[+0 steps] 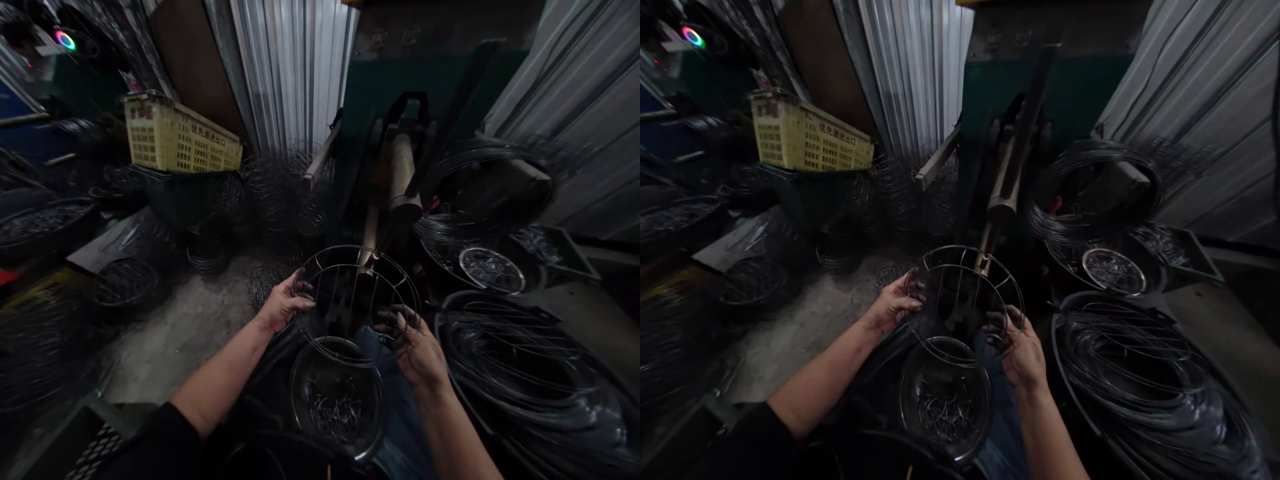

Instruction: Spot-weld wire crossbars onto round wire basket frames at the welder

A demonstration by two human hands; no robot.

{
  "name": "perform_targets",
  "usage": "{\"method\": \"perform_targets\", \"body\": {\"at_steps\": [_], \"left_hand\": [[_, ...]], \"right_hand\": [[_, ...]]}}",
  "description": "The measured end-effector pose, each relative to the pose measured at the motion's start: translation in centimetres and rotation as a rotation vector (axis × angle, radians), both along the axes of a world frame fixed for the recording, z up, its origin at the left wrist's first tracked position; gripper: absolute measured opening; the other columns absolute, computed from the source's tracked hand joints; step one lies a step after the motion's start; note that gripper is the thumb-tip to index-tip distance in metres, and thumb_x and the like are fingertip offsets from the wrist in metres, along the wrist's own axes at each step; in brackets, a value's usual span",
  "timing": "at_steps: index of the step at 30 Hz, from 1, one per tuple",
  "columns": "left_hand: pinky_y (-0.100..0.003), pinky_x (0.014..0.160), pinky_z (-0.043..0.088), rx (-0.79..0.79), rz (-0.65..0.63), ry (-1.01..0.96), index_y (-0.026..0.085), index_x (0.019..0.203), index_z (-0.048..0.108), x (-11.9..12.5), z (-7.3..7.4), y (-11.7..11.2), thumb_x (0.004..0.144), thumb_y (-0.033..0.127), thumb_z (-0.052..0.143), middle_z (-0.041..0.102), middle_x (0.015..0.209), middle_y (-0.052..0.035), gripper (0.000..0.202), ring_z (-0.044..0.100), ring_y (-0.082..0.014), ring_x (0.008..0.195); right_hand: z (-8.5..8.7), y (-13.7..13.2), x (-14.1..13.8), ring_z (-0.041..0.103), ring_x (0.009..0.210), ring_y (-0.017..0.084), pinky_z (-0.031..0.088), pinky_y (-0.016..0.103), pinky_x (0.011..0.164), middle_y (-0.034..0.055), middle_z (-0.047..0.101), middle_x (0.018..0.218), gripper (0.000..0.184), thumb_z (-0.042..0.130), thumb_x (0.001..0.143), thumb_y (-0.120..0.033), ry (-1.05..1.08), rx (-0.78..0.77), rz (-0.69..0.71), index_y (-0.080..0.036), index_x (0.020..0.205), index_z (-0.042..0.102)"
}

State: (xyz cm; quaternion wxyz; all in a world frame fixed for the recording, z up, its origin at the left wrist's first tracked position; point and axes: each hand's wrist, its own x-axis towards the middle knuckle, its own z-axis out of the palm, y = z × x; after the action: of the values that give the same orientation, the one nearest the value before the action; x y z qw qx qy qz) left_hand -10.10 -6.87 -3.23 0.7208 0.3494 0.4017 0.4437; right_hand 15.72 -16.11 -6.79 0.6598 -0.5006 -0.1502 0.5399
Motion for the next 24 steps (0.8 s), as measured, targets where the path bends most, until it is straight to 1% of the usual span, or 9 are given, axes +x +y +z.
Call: {"method": "perform_targets", "body": {"at_steps": [3,6,9,11,14,17,19,21,24], "left_hand": [[-0.023,0.056,0.046,-0.065,-0.044,0.058,0.016,0.096,0.069,-0.3,-0.1,0.0,0.045,0.014,0.091,0.063,0.087,-0.0004,0.056,0.061,-0.0111,0.064],[-0.023,0.054,0.044,-0.087,-0.044,0.078,0.016,0.089,0.069,-0.2,-0.2,0.1,0.048,0.018,0.091,0.061,0.084,0.0008,0.047,0.061,-0.0113,0.065],[-0.022,0.054,0.042,-0.034,-0.017,0.019,0.015,0.086,0.070,0.2,-0.4,0.6,0.046,0.015,0.090,0.062,0.084,0.0008,0.045,0.059,-0.0095,0.063],[-0.022,0.057,0.044,-0.014,-0.017,-0.050,0.013,0.085,0.071,0.4,-0.8,0.8,0.044,0.010,0.088,0.062,0.082,0.0004,0.045,0.058,-0.0087,0.062],[-0.026,0.067,0.048,-0.003,-0.016,-0.113,0.014,0.092,0.075,0.1,-1.3,0.9,0.041,0.005,0.086,0.066,0.087,-0.0015,0.053,0.062,-0.0116,0.069],[-0.027,0.070,0.049,0.046,-0.005,-0.154,0.018,0.100,0.077,-0.8,-1.2,1.4,0.040,0.002,0.085,0.069,0.095,-0.0024,0.063,0.064,-0.0144,0.077],[-0.029,0.078,0.049,0.146,0.013,-0.208,0.021,0.104,0.078,-1.5,-0.9,2.4,0.040,0.001,0.084,0.071,0.099,-0.0029,0.068,0.063,-0.0162,0.085],[-0.030,0.086,0.047,0.261,0.054,-0.236,0.022,0.107,0.078,-1.9,-0.8,3.7,0.038,-0.002,0.083,0.073,0.101,-0.0029,0.073,0.062,-0.0169,0.092],[-0.030,0.089,0.045,0.284,0.102,-0.200,0.021,0.104,0.078,-1.7,-1.6,5.8,0.036,-0.005,0.082,0.073,0.099,-0.0017,0.073,0.059,-0.0167,0.094]], "right_hand": [[-0.4,-0.9,-0.4,0.071,0.061,0.021,0.054,0.028,0.050,0.0029,0.076,0.082,0.060,0.093,0.056,-0.038,0.003,-0.059,0.014,-0.023,0.103,0.060],[-0.3,-1.1,-0.4,0.070,0.059,0.020,0.053,0.028,0.048,0.0019,0.075,0.080,0.055,0.091,0.057,-0.035,0.001,-0.076,0.009,-0.023,0.101,0.060],[0.1,-0.8,-0.3,0.068,0.055,0.019,0.050,0.025,0.044,0.0005,0.074,0.076,0.055,0.091,0.052,-0.033,-0.016,-0.072,-0.032,-0.022,0.097,0.060],[0.2,-0.8,-0.5,0.067,0.054,0.018,0.049,0.025,0.043,-0.0003,0.073,0.073,0.057,0.092,0.049,-0.033,-0.036,-0.071,-0.048,-0.022,0.095,0.060],[0.6,-1.4,-1.1,0.066,0.052,0.017,0.049,0.024,0.044,-0.0012,0.072,0.071,0.058,0.093,0.050,-0.037,-0.083,-0.042,-0.055,-0.023,0.095,0.059],[1.4,-1.5,-1.7,0.064,0.052,0.015,0.050,0.025,0.048,-0.0015,0.072,0.072,0.056,0.092,0.053,-0.041,-0.145,0.051,-0.070,-0.023,0.096,0.062],[2.0,-0.6,-2.0,0.067,0.060,0.016,0.054,0.029,0.058,-0.0007,0.073,0.078,0.053,0.089,0.058,-0.046,-0.219,0.142,-0.097,-0.024,0.100,0.064],[2.4,1.2,-2.1,0.068,0.073,0.017,0.055,0.032,0.071,0.0008,0.073,0.085,0.051,0.085,0.062,-0.051,-0.372,0.195,-0.123,-0.024,0.101,0.067],[1.9,4.6,-1.5,0.066,0.078,0.019,0.052,0.033,0.076,0.0036,0.072,0.086,0.052,0.083,0.056,-0.056,-0.575,0.174,-0.113,-0.020,0.092,0.070]]}}
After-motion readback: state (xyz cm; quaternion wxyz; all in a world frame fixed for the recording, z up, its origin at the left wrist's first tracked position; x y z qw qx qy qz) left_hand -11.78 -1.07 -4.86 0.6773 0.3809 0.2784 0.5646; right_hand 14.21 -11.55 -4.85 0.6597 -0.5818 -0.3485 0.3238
